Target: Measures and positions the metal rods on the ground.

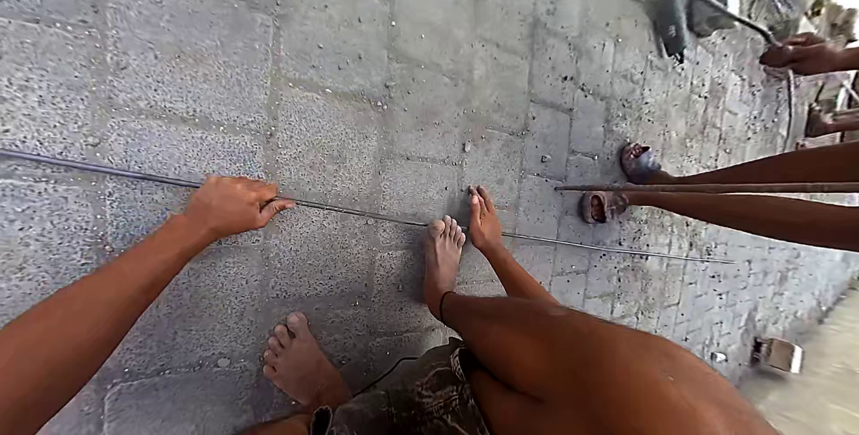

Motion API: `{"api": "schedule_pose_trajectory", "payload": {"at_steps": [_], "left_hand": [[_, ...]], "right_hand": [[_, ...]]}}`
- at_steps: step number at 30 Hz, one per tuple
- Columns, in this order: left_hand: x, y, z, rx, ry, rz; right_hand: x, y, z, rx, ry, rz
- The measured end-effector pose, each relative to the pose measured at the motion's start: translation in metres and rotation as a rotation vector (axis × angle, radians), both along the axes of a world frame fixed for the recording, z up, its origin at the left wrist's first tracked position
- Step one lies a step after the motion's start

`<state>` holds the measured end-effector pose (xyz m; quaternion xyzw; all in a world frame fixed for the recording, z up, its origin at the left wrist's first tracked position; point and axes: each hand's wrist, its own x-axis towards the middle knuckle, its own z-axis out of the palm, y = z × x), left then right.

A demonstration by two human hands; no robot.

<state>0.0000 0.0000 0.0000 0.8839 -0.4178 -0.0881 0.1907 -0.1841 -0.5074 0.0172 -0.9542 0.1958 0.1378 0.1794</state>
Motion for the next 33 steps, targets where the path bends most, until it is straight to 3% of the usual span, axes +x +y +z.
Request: {"api": "schedule_pose_trajectory", "payload": {"at_steps": [6,13,21,27,30,33], "left_hand": [[0.009,0.005,0.004,0.144,0.078,-0.104],[0.006,0.007,-0.003,0.138,0.083,-0.094],[-0.010,-0.001,0.000,-0.062,0.024,0.191],[-0.032,-0.115,0.031,-0.085,0.217,0.289],[-0.052,-0.186,0.014,-0.097,0.237,0.281],[-0.057,-0.219,-0.005,-0.004,0.238,0.325]], "right_hand": [[-0.004,0.014,-0.004,0.017,-0.117,-0.066],[-0.007,0.015,-0.013,0.006,-0.168,-0.058],[-0.006,0.011,-0.020,-0.005,-0.162,-0.039],[-0.004,0.011,-0.025,-0.023,-0.171,-0.048],[-0.004,0.013,-0.026,-0.032,-0.174,-0.047],[0.000,0.012,-0.027,-0.051,-0.183,-0.044]]}}
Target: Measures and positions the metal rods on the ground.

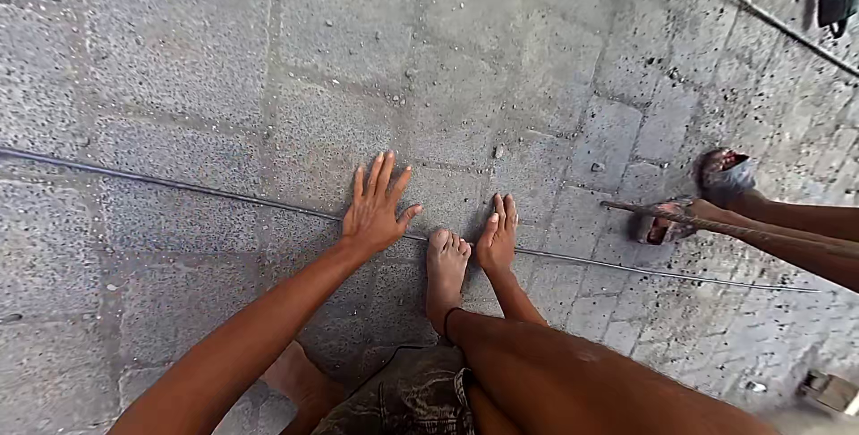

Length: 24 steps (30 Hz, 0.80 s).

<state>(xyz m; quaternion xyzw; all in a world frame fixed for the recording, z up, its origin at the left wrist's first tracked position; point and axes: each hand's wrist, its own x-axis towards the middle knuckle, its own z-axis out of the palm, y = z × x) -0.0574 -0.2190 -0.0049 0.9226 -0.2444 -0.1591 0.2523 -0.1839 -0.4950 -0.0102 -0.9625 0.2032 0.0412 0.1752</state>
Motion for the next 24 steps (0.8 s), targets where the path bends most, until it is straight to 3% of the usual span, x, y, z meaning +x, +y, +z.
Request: {"api": "schedule_pose_trajectory", "payload": {"at_steps": [24], "left_hand": [[-0.008,-0.005,-0.007,0.150,-0.017,0.009]], "right_hand": [[-0.005,0.003,-0.003,-0.014,0.039,-0.002]]}}
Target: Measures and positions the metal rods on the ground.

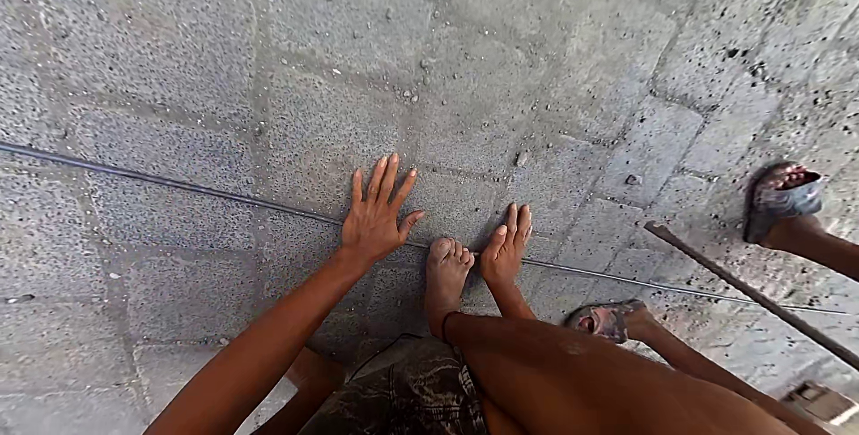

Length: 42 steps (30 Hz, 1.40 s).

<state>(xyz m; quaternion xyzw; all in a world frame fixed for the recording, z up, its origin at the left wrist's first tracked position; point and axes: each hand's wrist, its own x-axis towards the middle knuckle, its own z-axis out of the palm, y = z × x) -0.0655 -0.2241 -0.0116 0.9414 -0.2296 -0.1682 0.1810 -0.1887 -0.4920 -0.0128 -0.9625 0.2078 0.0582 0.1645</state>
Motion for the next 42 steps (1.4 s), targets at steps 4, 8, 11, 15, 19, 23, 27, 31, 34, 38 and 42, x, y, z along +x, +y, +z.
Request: {"api": "schedule_pose_trajectory", "payload": {"at_steps": [4,8,11,15,19,23,27,31,34,38,42], "left_hand": [[-0.001,0.001,-0.001,0.006,-0.006,-0.003],[0.000,0.001,-0.002,0.018,-0.021,-0.001],[-0.003,0.000,-0.002,0.025,-0.010,-0.004],[-0.002,0.000,-0.001,0.032,-0.020,0.004],[-0.004,-0.001,0.000,0.043,-0.059,0.019],[-0.006,-0.001,-0.001,0.019,-0.092,0.019],[-0.003,-0.003,0.003,0.016,-0.019,0.035],[-0.002,-0.017,0.006,-0.028,0.051,0.157],[-0.002,-0.023,0.008,-0.044,0.060,0.214],[-0.001,-0.026,0.006,-0.074,0.013,0.376],[-0.006,-0.030,0.005,-0.020,0.008,0.470]], "right_hand": [[-0.002,0.001,0.000,-0.001,0.003,-0.007],[0.001,0.003,0.000,-0.018,-0.009,0.014],[0.001,0.003,0.003,-0.033,-0.002,0.025],[0.004,0.006,0.008,-0.024,0.028,0.036],[0.012,0.017,0.019,0.073,0.088,-0.002],[0.017,0.027,0.028,0.098,0.119,0.072],[0.020,0.029,0.024,0.122,0.083,0.077],[0.031,0.037,0.026,0.177,0.086,0.023],[0.040,0.050,0.032,0.237,0.076,0.078],[0.066,0.089,0.034,0.320,0.031,0.298],[0.077,0.111,0.030,0.302,0.089,0.502]]}}
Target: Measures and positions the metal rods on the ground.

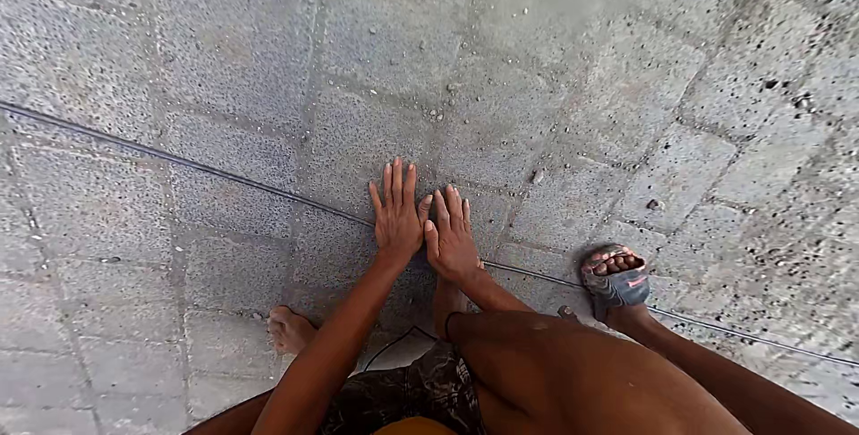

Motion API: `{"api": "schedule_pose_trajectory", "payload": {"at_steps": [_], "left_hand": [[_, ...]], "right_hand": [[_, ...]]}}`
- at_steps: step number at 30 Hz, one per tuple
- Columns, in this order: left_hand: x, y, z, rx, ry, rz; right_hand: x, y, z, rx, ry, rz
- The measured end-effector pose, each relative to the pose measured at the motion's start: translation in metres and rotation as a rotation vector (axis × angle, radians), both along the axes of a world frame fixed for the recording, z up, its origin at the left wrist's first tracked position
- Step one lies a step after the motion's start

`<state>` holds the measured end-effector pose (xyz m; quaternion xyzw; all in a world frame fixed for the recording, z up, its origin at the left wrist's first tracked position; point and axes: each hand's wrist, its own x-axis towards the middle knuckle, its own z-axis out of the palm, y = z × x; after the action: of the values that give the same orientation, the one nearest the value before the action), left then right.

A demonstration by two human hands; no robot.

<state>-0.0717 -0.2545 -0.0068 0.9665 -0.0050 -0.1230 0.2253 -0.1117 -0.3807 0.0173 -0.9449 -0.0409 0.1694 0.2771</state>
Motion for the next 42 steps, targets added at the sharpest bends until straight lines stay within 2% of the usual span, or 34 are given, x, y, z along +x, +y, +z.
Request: {"api": "schedule_pose_trajectory", "payload": {"at_steps": [5,9,11,13,16,18,24,28,30,31,35,37,39,42], "left_hand": [[0.002,-0.006,0.003,0.061,-0.008,0.002],[-0.002,-0.005,-0.011,0.111,-0.099,-0.012],[-0.010,-0.006,-0.003,0.085,-0.049,-0.012],[0.003,-0.002,-0.003,0.081,-0.016,-0.042],[-0.005,-0.005,0.012,0.041,0.091,-0.061],[0.002,-0.007,0.006,0.040,0.075,-0.037],[0.003,-0.009,0.007,0.010,0.041,-0.010],[0.008,-0.015,-0.003,0.025,-0.006,0.012],[0.004,-0.012,-0.007,0.004,-0.007,0.010],[-0.002,-0.008,-0.002,-0.004,0.022,0.005],[0.006,-0.007,-0.009,-0.040,0.000,0.010],[0.007,-0.010,-0.001,-0.054,0.028,0.016],[0.007,-0.005,0.010,-0.053,0.089,0.014],[0.010,-0.002,0.009,-0.064,0.075,0.010]], "right_hand": [[0.001,-0.006,0.001,0.003,-0.009,0.069],[-0.002,-0.003,0.001,0.018,0.024,0.078],[-0.008,-0.003,0.012,0.042,0.071,0.080],[0.003,0.001,0.004,0.024,0.037,0.078],[-0.007,-0.005,0.009,-0.005,0.074,0.098],[0.005,-0.010,0.013,-0.020,0.091,0.095],[0.042,-0.033,0.084,-0.030,0.179,-0.062],[0.043,-0.068,0.101,0.039,0.138,-0.235],[0.021,-0.085,0.115,0.011,0.167,-0.337],[0.007,-0.090,0.133,-0.010,0.203,-0.377],[-0.018,-0.102,0.230,-0.110,0.284,-0.403],[-0.039,-0.101,0.271,-0.159,0.334,-0.413],[-0.070,-0.094,0.293,-0.202,0.397,-0.443],[-0.121,-0.082,0.295,-0.203,0.481,-0.528]]}}
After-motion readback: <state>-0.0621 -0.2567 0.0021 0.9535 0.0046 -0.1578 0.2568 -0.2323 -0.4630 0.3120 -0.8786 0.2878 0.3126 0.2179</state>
